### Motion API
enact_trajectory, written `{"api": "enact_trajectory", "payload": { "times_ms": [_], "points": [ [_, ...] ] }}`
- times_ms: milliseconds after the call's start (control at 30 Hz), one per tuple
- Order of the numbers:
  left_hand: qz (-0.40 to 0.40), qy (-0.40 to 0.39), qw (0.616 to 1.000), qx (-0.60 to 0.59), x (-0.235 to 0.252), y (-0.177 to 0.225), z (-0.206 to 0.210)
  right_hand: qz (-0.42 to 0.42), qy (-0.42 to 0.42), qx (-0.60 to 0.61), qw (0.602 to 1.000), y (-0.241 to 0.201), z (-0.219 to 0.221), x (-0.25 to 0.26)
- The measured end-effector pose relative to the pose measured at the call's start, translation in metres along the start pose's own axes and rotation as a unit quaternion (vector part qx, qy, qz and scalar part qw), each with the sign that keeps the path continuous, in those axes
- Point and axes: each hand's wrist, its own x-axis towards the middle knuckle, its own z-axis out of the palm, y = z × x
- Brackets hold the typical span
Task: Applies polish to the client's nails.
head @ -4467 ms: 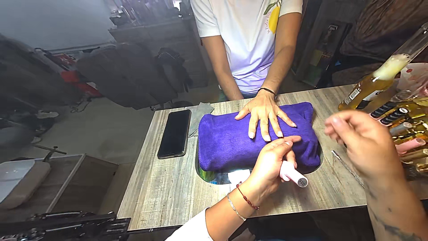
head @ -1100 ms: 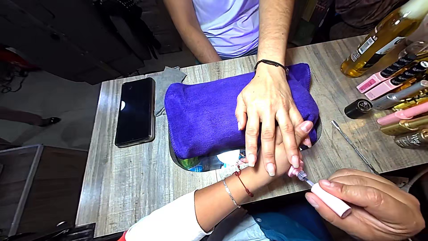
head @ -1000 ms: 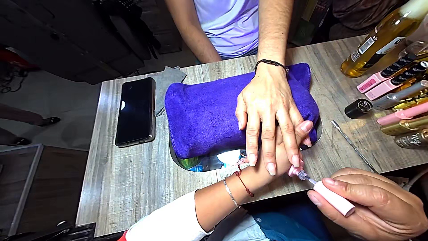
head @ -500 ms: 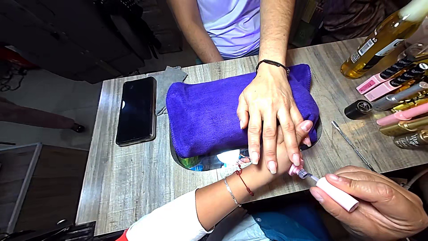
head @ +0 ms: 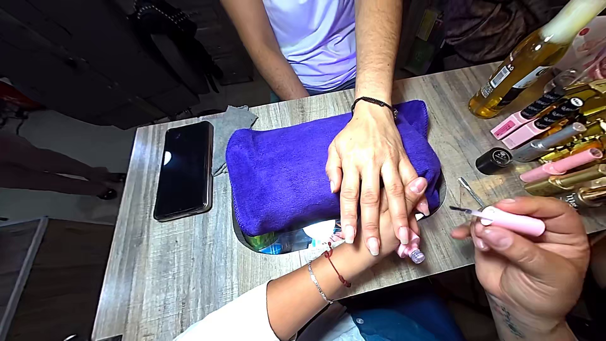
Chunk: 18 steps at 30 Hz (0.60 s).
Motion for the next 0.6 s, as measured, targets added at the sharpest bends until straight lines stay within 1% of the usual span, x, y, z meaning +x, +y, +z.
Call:
{"api": "enact_trajectory", "payload": {
  "times_ms": [100,200,333,467,600],
  "points": [
    [0.022,-0.022,0.999,0.012,-0.005,-0.004,-0.005,-0.072,-0.018,-0.098,0.992,0.005,0.005,0.003],
    [0.044,-0.004,0.997,0.065,-0.005,-0.005,-0.005,-0.118,-0.037,-0.14,0.982,0.011,0.014,0.005],
    [0.067,0.001,0.994,0.082,-0.004,-0.006,-0.006,-0.143,-0.041,-0.186,0.971,0.016,0.02,0.007],
    [0.062,-0.004,0.995,0.076,-0.004,-0.005,-0.006,-0.147,-0.039,-0.216,0.964,0.017,0.02,0.007],
    [0.086,0.016,0.99,0.114,-0.003,-0.003,-0.005,-0.15,-0.043,-0.235,0.959,0.017,0.019,0.007]
  ]
}}
